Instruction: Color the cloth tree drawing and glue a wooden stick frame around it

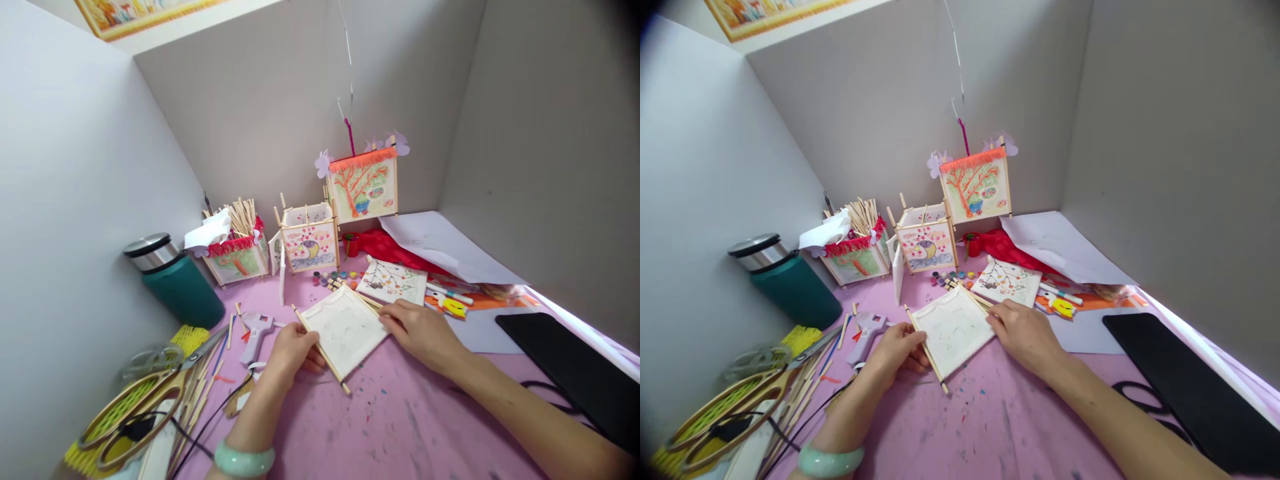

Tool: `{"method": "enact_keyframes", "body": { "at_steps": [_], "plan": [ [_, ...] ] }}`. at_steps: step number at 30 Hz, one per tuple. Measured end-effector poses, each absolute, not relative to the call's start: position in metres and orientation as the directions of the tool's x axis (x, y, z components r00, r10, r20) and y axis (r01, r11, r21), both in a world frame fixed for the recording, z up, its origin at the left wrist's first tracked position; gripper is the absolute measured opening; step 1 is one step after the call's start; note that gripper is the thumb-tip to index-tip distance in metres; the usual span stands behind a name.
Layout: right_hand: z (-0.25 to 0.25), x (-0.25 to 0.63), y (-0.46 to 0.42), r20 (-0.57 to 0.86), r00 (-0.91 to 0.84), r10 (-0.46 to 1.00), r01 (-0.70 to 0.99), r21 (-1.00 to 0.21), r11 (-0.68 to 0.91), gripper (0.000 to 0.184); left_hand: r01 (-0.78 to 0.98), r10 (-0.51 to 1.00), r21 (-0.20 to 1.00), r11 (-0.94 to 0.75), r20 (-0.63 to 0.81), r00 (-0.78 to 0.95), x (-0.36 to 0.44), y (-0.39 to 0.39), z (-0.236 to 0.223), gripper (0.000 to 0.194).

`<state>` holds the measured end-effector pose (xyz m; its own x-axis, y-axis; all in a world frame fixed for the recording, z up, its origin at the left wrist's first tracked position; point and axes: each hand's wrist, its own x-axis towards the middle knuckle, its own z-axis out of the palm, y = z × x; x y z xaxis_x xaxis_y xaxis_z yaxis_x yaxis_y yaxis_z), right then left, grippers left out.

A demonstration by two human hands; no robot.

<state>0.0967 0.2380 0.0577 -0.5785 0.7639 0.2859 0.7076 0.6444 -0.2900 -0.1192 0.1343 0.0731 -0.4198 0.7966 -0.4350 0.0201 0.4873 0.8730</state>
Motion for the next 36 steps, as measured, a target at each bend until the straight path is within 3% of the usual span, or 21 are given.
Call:
{"method": "enact_keyframes", "body": {
  "at_steps": [10, 16, 20, 30, 36],
  "plan": [
    [0.049, 0.092, 0.238, 0.173, -0.500, 0.848, 0.716, -0.469, 0.518, 0.018, -0.021, 0.864, 0.918, 0.397, -0.381, -0.329, -0.126, 0.130, 0.074, 0.022],
    [0.053, 0.092, 0.236, 0.200, -0.468, 0.861, 0.709, -0.496, 0.501, 0.019, -0.099, 0.936, 0.958, 0.270, -0.286, -0.207, -0.131, 0.126, 0.079, 0.037],
    [0.056, 0.092, 0.235, 0.187, -0.455, 0.871, 0.703, -0.525, 0.480, 0.019, -0.122, 0.945, 0.961, 0.247, -0.267, -0.189, -0.131, 0.125, 0.081, 0.036],
    [0.052, 0.092, 0.239, 0.174, -0.451, 0.876, 0.686, -0.560, 0.464, 0.017, -0.124, 0.945, 0.957, 0.264, -0.282, -0.164, -0.130, 0.126, 0.083, 0.035],
    [0.050, 0.092, 0.239, 0.191, -0.465, 0.865, 0.693, -0.530, 0.489, 0.018, -0.072, 0.886, 0.913, 0.402, -0.407, -0.223, -0.127, 0.128, 0.079, 0.018]
  ]
}}
